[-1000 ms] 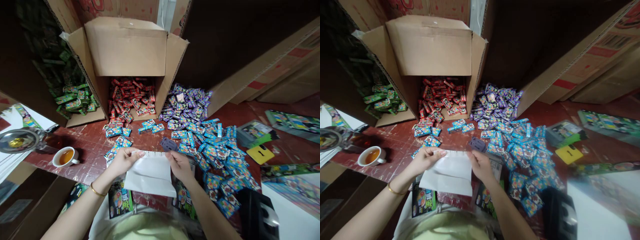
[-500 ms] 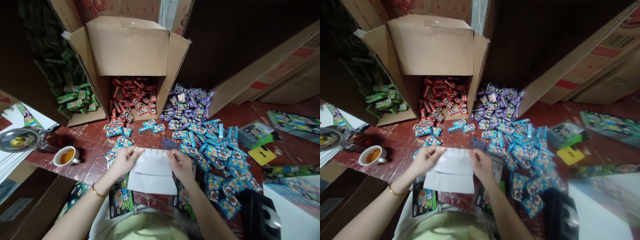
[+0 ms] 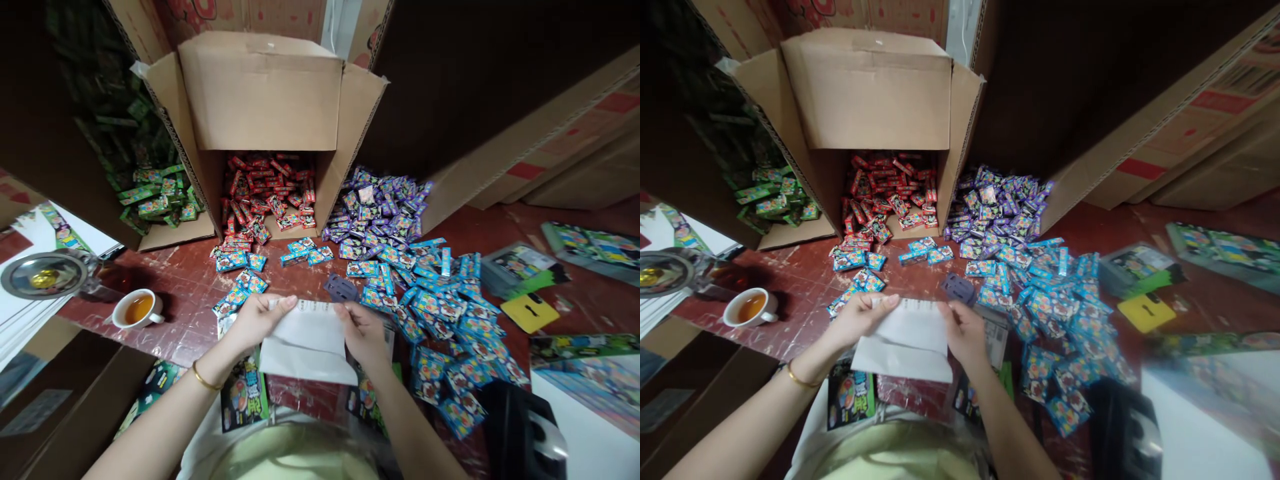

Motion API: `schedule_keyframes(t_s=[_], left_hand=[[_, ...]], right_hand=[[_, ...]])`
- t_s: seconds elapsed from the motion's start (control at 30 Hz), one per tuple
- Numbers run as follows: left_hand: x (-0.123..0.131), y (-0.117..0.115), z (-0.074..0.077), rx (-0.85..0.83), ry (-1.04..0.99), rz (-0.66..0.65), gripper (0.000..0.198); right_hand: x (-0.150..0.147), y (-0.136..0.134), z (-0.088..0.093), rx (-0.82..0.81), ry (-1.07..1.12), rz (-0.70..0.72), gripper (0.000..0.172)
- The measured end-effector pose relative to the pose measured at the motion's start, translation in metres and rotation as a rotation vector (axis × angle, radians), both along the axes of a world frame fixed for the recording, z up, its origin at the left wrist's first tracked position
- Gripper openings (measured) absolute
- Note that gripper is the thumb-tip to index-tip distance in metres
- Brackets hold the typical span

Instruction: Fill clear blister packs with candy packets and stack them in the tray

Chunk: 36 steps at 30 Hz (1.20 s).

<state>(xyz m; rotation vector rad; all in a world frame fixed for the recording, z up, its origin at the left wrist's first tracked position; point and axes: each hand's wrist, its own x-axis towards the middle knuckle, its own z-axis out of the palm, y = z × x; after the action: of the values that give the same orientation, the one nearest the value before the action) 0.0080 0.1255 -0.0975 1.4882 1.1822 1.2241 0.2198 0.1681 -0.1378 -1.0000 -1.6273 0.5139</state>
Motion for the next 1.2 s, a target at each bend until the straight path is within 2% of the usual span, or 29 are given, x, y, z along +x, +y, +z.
schedule_keyframes(t_s=[0.07, 0.13, 0.2, 0.27, 0.33, 0.4, 0.5, 0.6, 0.7, 0.77, 0.87, 0.93, 1.03, 1.1, 1.2], left_hand=[[-0.010, 0.006, -0.004, 0.050, 0.141, -0.015, 0.045], [-0.018, 0.017, -0.010, 0.099, 0.298, 0.047, 0.041], [-0.024, 0.031, -0.018, 0.114, 0.411, 0.101, 0.039], [-0.025, 0.046, -0.028, 0.102, 0.465, 0.096, 0.037], [-0.024, 0.057, -0.037, 0.105, 0.497, 0.093, 0.035], [-0.022, 0.065, -0.046, 0.126, 0.536, 0.113, 0.032], [-0.020, 0.073, -0.054, 0.175, 0.594, 0.158, 0.021], [-0.020, 0.076, -0.058, 0.196, 0.643, 0.195, 0.015], [-0.020, 0.078, -0.059, 0.190, 0.677, 0.209, 0.014], [-0.021, 0.079, -0.060, 0.189, 0.696, 0.199, 0.015], [-0.021, 0.078, -0.059, 0.189, 0.726, 0.176, 0.017], [-0.021, 0.077, -0.057, 0.185, 0.748, 0.166, 0.017], [-0.020, 0.076, -0.053, 0.182, 0.783, 0.154, 0.016], [-0.019, 0.075, -0.051, 0.178, 0.809, 0.152, 0.014], [-0.019, 0.076, -0.047, 0.159, 0.852, 0.148, 0.015]], right_hand=[[0.004, 0.008, -0.006, -0.018, -0.022, 0.018, 0.041], [0.011, 0.020, -0.013, -0.022, -0.073, 0.058, 0.039], [0.018, 0.035, -0.019, 0.055, -0.132, 0.063, 0.035], [0.024, 0.054, -0.023, 0.187, -0.209, 0.001, 0.028], [0.027, 0.074, -0.026, 0.257, -0.336, -0.059, 0.030], [0.027, 0.091, -0.027, 0.245, -0.469, -0.062, 0.039], [0.024, 0.105, -0.024, 0.239, -0.539, -0.031, 0.040], [0.025, 0.093, -0.013, 0.281, -0.470, -0.046, 0.043], [0.029, 0.047, -0.001, 0.349, -0.260, -0.065, 0.045], [0.027, 0.008, 0.001, 0.351, -0.236, 0.065, 0.047], [0.013, -0.029, -0.015, 0.296, -0.454, 0.356, 0.046], [0.000, -0.029, -0.034, 0.290, -0.545, 0.376, 0.042], [-0.013, -0.004, -0.060, 0.285, -0.548, 0.306, 0.042], [-0.015, 0.010, -0.066, 0.262, -0.533, 0.319, 0.043], [-0.012, 0.015, -0.062, 0.218, -0.509, 0.374, 0.041]])
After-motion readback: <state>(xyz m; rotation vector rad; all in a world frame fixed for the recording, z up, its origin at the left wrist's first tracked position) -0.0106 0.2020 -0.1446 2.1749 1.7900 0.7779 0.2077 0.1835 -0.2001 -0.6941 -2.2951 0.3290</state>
